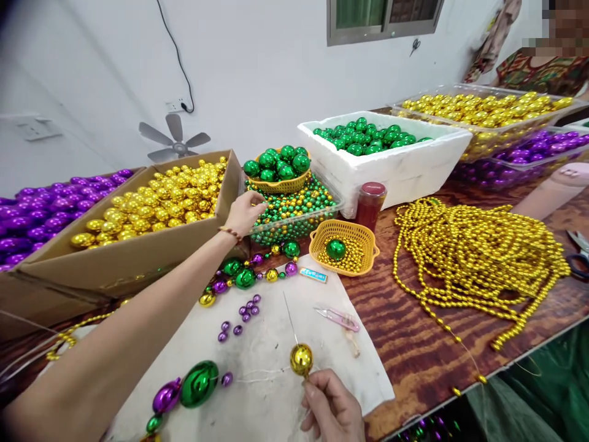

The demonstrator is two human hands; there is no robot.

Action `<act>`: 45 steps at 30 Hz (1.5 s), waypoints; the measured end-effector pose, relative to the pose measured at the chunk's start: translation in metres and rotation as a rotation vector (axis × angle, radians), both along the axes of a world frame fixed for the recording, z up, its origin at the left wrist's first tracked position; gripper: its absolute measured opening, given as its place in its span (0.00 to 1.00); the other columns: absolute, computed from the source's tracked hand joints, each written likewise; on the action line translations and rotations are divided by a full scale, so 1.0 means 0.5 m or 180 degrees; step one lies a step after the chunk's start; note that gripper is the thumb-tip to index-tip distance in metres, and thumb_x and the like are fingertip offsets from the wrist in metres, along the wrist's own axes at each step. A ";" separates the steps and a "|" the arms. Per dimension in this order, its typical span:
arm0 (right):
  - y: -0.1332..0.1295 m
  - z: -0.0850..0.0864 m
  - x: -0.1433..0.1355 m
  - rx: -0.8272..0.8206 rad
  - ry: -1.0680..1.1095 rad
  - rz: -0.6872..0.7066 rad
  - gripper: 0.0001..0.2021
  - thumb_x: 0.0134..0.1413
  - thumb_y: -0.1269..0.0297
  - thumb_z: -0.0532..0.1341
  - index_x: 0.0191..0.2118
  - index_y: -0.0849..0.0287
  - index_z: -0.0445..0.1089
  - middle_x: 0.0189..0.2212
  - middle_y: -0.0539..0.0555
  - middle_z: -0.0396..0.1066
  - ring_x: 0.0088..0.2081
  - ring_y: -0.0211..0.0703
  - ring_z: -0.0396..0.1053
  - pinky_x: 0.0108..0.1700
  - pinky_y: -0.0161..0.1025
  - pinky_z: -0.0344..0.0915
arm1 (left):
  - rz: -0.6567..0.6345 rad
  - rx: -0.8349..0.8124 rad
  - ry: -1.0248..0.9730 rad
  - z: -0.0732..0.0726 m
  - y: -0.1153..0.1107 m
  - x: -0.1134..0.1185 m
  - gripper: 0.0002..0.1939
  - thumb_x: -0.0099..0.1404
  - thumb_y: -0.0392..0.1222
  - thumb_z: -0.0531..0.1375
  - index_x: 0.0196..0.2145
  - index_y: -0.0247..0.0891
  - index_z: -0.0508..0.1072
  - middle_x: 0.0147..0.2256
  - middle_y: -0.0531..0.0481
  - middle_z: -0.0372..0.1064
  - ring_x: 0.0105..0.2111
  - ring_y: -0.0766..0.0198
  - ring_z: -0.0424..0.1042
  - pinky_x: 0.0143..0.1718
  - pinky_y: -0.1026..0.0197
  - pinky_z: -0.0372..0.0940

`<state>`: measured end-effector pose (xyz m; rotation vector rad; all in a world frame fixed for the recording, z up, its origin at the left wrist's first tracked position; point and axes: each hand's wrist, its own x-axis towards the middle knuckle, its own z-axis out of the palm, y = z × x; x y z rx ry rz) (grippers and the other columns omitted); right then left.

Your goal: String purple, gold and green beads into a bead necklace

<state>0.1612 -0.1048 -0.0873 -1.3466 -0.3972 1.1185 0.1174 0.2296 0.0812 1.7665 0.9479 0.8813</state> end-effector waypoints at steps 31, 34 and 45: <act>-0.019 0.022 -0.010 0.0001 -0.0550 0.0207 0.16 0.55 0.51 0.63 0.28 0.60 0.70 0.21 0.46 0.61 0.19 0.32 0.58 0.22 0.29 0.56 | -0.0344 -0.2603 -0.1431 -0.171 -0.390 -0.128 0.12 0.64 0.44 0.62 0.42 0.36 0.76 0.39 0.44 0.74 0.40 0.57 0.74 0.47 0.52 0.65; -0.005 0.003 -0.001 -0.0005 -0.0858 0.0504 0.14 0.59 0.52 0.59 0.32 0.59 0.70 0.22 0.47 0.63 0.21 0.35 0.60 0.24 0.31 0.59 | -0.0191 -0.2117 -0.1086 -0.196 -0.420 -0.114 0.11 0.64 0.45 0.61 0.38 0.35 0.79 0.38 0.44 0.74 0.41 0.59 0.71 0.44 0.58 0.63; 0.063 0.046 0.028 0.0291 -0.1940 0.0932 0.17 0.63 0.56 0.55 0.53 0.57 0.68 0.30 0.51 0.70 0.26 0.42 0.69 0.32 0.37 0.67 | -0.0032 -0.0682 -0.0614 -0.161 -0.437 -0.097 0.12 0.68 0.42 0.56 0.41 0.41 0.80 0.35 0.48 0.71 0.38 0.61 0.70 0.40 0.61 0.62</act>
